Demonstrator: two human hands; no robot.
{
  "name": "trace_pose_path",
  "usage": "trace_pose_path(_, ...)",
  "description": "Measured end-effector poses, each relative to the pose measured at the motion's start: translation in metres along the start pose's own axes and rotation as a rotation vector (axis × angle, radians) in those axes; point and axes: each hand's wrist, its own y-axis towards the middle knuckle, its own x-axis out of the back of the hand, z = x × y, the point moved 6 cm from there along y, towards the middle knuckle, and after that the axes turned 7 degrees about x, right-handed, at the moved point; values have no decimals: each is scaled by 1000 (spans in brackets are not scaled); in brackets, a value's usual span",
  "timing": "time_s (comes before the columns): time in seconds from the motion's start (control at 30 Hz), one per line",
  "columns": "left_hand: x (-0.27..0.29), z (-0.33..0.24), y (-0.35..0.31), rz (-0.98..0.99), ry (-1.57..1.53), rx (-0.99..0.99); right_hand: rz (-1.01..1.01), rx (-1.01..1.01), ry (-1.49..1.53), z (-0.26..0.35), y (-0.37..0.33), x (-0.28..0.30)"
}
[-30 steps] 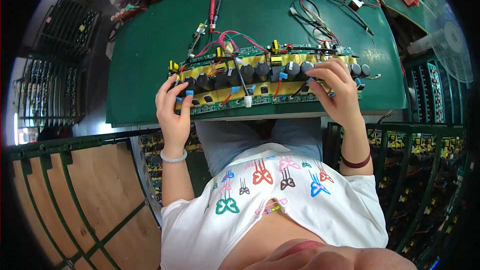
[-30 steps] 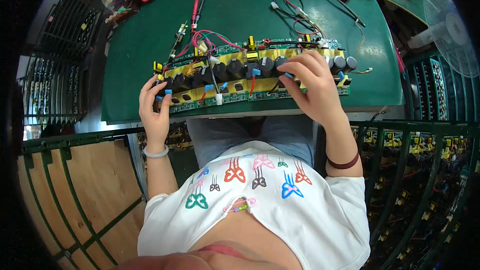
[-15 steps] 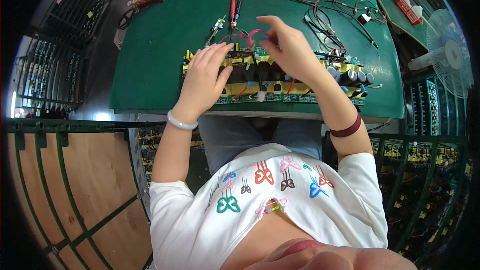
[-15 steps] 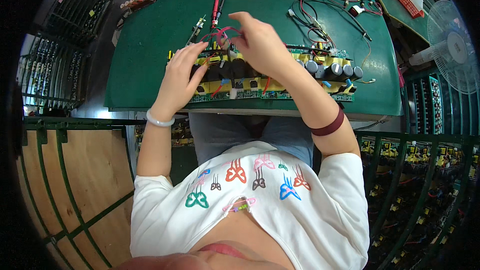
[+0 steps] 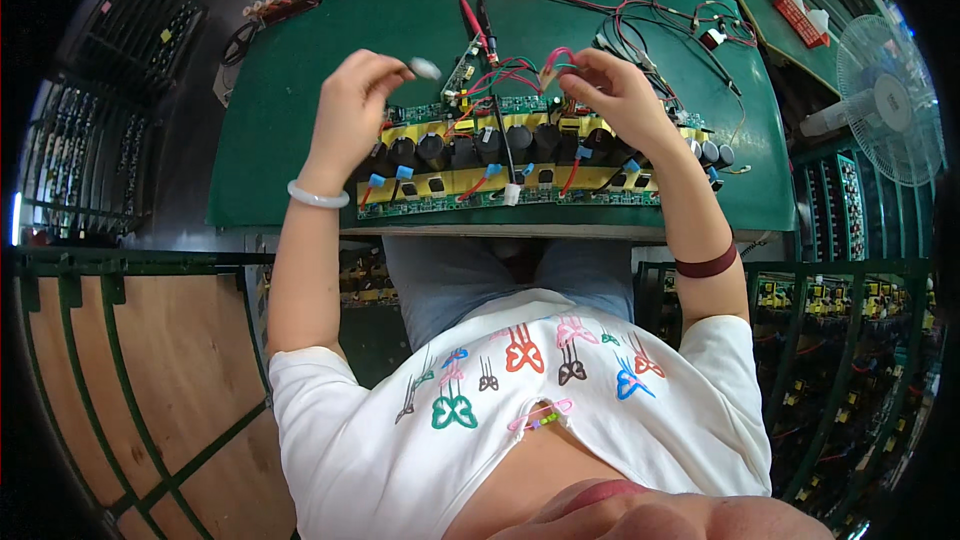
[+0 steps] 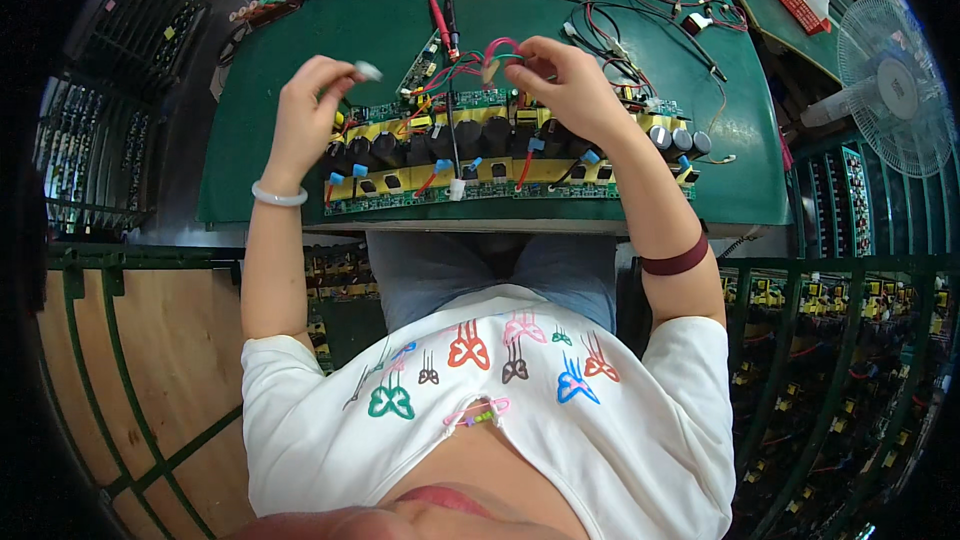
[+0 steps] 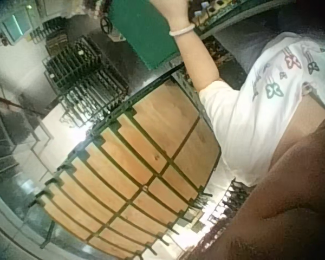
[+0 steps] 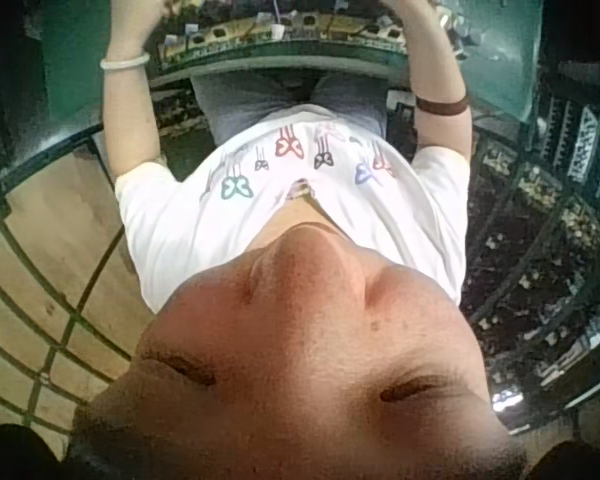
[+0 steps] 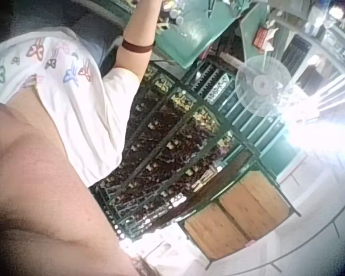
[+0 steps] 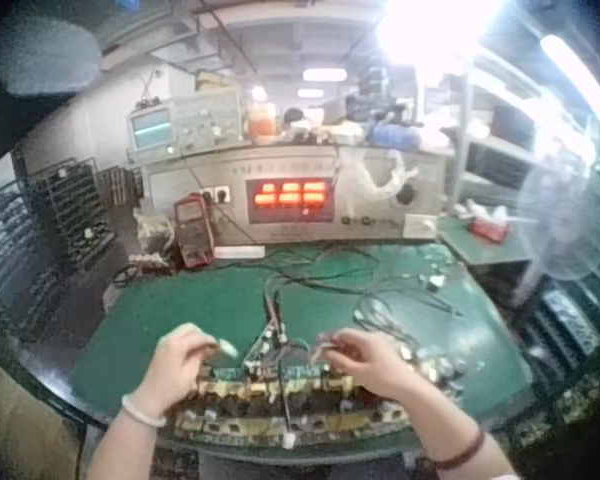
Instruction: Test electronic components on circuit boards using a multimeter and power supply probes.
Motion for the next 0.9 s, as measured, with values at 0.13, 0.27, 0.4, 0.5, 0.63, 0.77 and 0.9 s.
trace_pose_path(0.13,14,65,4,-130,-288,354,122,132,-371,29,4,-9)
trace_pose_path(0.27,32,114,-17,-267,-288,501,231,158,-421,30,2,-13)
trace_pose_path(0.4,37,148,-34,-124,424,753,240,183,-433,24,2,-16)
trace_pose_path(0.5,34,80,-30,-420,687,235,242,202,-523,21,3,-20)
trace_pose_path(0.63,15,22,-8,-22,224,-8,240,330,-813,28,3,-28)
trace_pose_path(0.77,-26,13,7,210,-9,214,227,453,-1017,30,-2,-33)
trace_pose_path(0.9,-37,17,18,300,302,191,181,529,-1054,30,-8,-33)
